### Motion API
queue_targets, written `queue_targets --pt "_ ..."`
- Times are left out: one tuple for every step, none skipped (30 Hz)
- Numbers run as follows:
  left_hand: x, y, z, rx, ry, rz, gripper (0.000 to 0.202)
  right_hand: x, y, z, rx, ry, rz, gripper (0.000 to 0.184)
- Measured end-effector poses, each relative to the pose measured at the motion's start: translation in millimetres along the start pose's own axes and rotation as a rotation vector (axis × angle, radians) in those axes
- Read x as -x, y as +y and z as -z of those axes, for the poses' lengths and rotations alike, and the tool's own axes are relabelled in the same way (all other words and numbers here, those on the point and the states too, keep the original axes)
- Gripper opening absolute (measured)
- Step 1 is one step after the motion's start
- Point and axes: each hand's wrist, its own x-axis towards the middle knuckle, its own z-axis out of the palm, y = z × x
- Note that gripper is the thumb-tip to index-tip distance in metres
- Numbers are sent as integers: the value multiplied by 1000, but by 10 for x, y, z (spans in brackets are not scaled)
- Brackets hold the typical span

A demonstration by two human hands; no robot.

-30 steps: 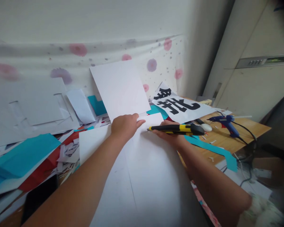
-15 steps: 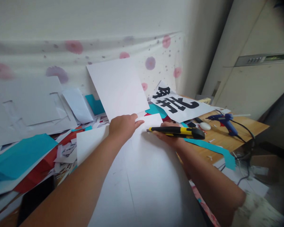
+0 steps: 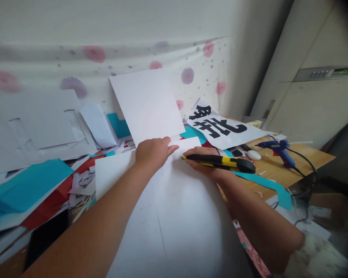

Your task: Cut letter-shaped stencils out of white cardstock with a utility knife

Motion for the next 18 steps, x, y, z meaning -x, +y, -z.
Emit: queue_targets --pt "0 0 0 6 1 -3 51 1 28 -6 36 -25 14 13" --pt "0 3 1 12 2 -5 50 2 63 -12 75 -61 34 14" --pt "2 6 4 16 0 -3 50 3 99 -16 110 -94 54 15" --pt "4 11 8 20 -5 -2 49 4 133 -19 131 -99 65 16" --pt "5 15 12 25 -11 -1 49 6 164 -19 148 -100 75 16" --pt "7 19 15 30 -18 1 48 10 189 -18 167 -105 85 17" --pt "8 21 17 35 -25 4 48 14 210 -16 186 -107 93 18" --pt "8 22 17 39 -33 7 48 21 226 -14 201 -110 99 18" --pt "7 22 14 41 -36 8 48 29 239 -11 214 -111 102 17" --pt "5 20 10 42 -35 8 49 36 248 -9 225 -112 105 17" --pt "1 18 3 42 -32 7 49 44 255 -7 229 -110 104 16" --pt "-4 16 -4 43 -30 4 49 49 258 -5 220 -106 95 16" --pt "-9 14 -11 43 -27 2 49 54 258 -4 206 -97 79 16" --pt "-14 12 -18 44 -26 2 49 56 256 -4 189 -87 59 17" --pt "-19 11 -25 43 -29 3 49 58 252 -4 171 -73 38 16" --pt "-23 10 -31 43 -33 7 49 59 248 -5 153 -61 19 16" --pt "-26 9 -36 43 -35 9 48 61 244 -7 138 -49 2 16" --pt "-27 8 -41 43 -35 10 48 64 241 -12 124 -38 -9 15"
